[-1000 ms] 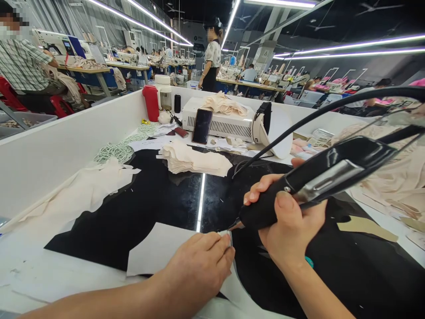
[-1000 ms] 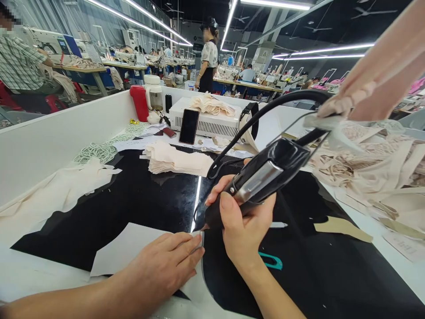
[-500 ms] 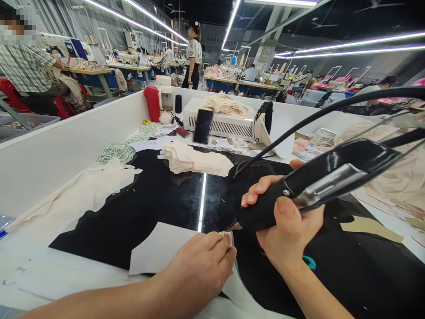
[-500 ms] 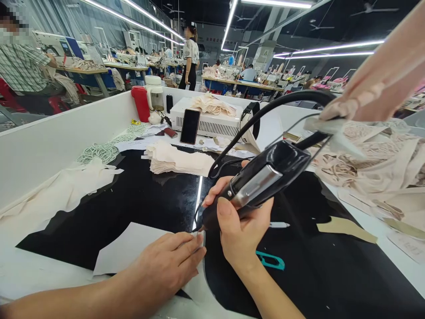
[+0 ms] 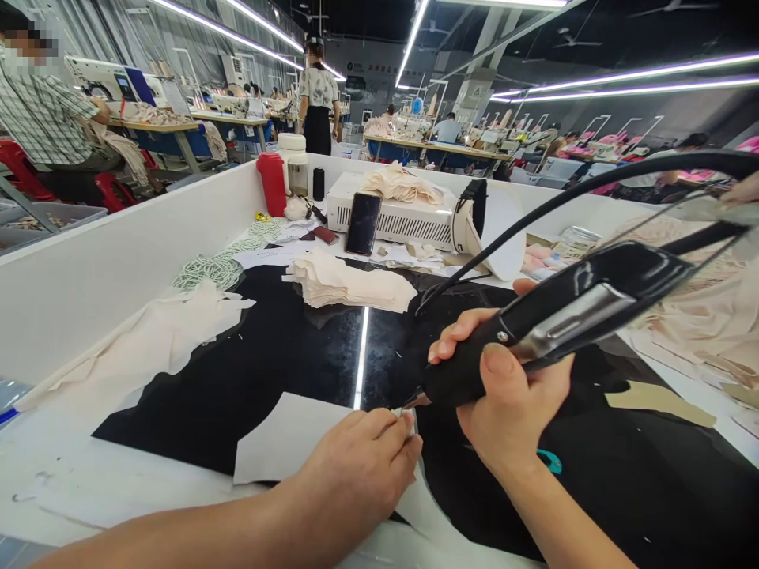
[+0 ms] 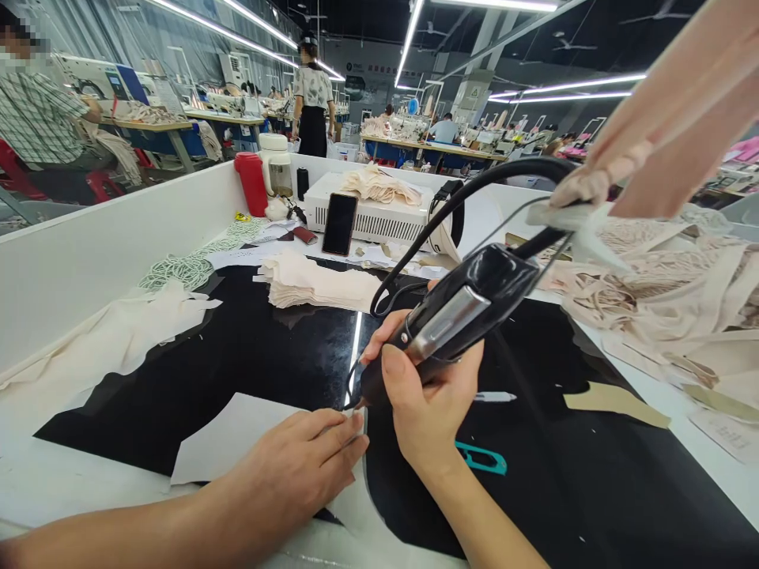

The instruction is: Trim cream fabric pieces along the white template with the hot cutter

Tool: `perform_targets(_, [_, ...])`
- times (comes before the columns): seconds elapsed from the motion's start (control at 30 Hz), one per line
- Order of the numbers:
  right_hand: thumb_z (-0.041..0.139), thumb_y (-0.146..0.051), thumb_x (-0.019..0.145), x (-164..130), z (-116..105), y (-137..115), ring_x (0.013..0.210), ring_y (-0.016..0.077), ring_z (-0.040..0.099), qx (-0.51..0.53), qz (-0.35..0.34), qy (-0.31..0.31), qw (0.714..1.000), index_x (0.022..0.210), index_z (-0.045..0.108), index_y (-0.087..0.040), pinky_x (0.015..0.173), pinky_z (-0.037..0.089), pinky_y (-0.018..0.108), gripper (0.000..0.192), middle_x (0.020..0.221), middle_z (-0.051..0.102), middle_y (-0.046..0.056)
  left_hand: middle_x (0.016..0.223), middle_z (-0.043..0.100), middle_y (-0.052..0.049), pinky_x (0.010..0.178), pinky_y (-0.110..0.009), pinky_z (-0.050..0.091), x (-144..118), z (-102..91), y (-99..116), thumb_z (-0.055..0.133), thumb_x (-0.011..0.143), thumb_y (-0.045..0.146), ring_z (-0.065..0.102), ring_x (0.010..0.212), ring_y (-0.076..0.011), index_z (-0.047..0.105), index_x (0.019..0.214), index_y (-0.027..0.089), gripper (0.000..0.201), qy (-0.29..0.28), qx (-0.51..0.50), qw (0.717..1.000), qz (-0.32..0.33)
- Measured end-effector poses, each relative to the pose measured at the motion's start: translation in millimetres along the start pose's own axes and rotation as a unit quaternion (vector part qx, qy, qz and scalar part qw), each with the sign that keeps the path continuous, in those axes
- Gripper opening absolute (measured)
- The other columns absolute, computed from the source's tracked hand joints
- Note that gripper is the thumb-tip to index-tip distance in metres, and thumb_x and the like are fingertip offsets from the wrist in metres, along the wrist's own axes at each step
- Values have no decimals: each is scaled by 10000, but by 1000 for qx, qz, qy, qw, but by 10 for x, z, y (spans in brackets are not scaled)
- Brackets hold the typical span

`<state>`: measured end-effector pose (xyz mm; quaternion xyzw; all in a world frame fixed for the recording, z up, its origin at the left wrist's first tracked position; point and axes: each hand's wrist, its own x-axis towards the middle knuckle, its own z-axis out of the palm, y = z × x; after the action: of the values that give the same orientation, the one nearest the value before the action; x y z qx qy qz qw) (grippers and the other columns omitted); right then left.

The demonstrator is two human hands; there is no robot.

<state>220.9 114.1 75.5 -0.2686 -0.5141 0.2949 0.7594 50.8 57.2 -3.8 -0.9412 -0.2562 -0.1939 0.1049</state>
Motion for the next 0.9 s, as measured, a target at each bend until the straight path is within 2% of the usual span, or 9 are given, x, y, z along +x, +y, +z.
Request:
perform_targets(0.17, [1051, -452, 864, 98, -82, -154, 674, 163, 741, -25, 14, -8, 1000, 1183, 716, -318, 650, 655, 321, 482, 909, 784, -64, 1382, 829, -122, 877, -336, 622, 25, -109, -183, 634, 1191, 176, 773, 1134, -223, 765, 1327, 124, 196, -3, -25, 999, -24])
perform_targets(0.27, [1064, -468, 848, 99, -178, -278, 708, 157, 743, -58, 25, -3, 998, 1220, 754, -300, 668, 657, 310, 512, 952, 804, -45, 1413, 816, -140, 848, -349, 618, 25, -156, -373, 633, 1210, 235, 779, 1117, -236, 763, 1338, 137, 207, -25, -13, 999, -44])
perform_targets(0.4, [1044, -499, 859, -4, -287, -378, 647, 176, 734, -79, 22, 22, 996, 1248, 767, -301, 615, 622, 329, 517, 889, 819, -43, 1451, 803, -162, 929, -381, 628, 19, -205, -513, 612, 1215, 225, 785, 1182, -264, 766, 1332, 125, 218, 14, 19, 999, -44])
perform_targets(0.5, [1037, -509, 854, -102, -327, -395, 599, 189, 715, -73, 29, 37, 996, 1253, 753, -302, 599, 609, 342, 532, 804, 789, -63, 1395, 824, -136, 1039, -381, 618, 31, -234, -461, 567, 1233, 210, 773, 1247, -249, 763, 1310, 126, 227, 71, -14, 997, -9])
perform_targets(0.57, [1029, -501, 865, -156, -338, -396, 603, 187, 721, -66, 29, 37, 997, 1265, 746, -301, 609, 624, 341, 530, 816, 797, -62, 1295, 841, -97, 1048, -343, 610, 44, -240, -385, 538, 1252, 232, 779, 1189, -213, 758, 1286, 138, 242, 87, -64, 994, 29])
perform_targets(0.7, [1009, -498, 898, -226, -330, -393, 616, 176, 730, -51, 22, 28, 998, 1283, 739, -304, 614, 629, 328, 509, 833, 810, -65, 1168, 821, -60, 981, -348, 624, 45, -211, -268, 593, 1243, 312, 769, 1067, -213, 736, 1317, 152, 226, 52, -105, 991, 68])
perform_targets(0.8, [1018, -505, 888, -255, -303, -381, 619, 184, 724, -47, 25, 35, 998, 1291, 740, -306, 615, 621, 340, 528, 825, 812, -66, 1147, 800, -57, 958, -368, 628, 18, -181, -253, 679, 1208, 350, 758, 1051, -223, 729, 1317, 155, 230, 20, -101, 993, 61])
perform_targets(0.9, [1021, -501, 888, -273, -276, -365, 619, 192, 729, -39, 28, 41, 998, 1298, 737, -304, 598, 616, 347, 536, 835, 818, -61, 1136, 789, -51, 945, -370, 623, -9, -165, -259, 685, 1204, 351, 750, 1031, -220, 732, 1284, 154, 218, 20, -105, 993, 53])
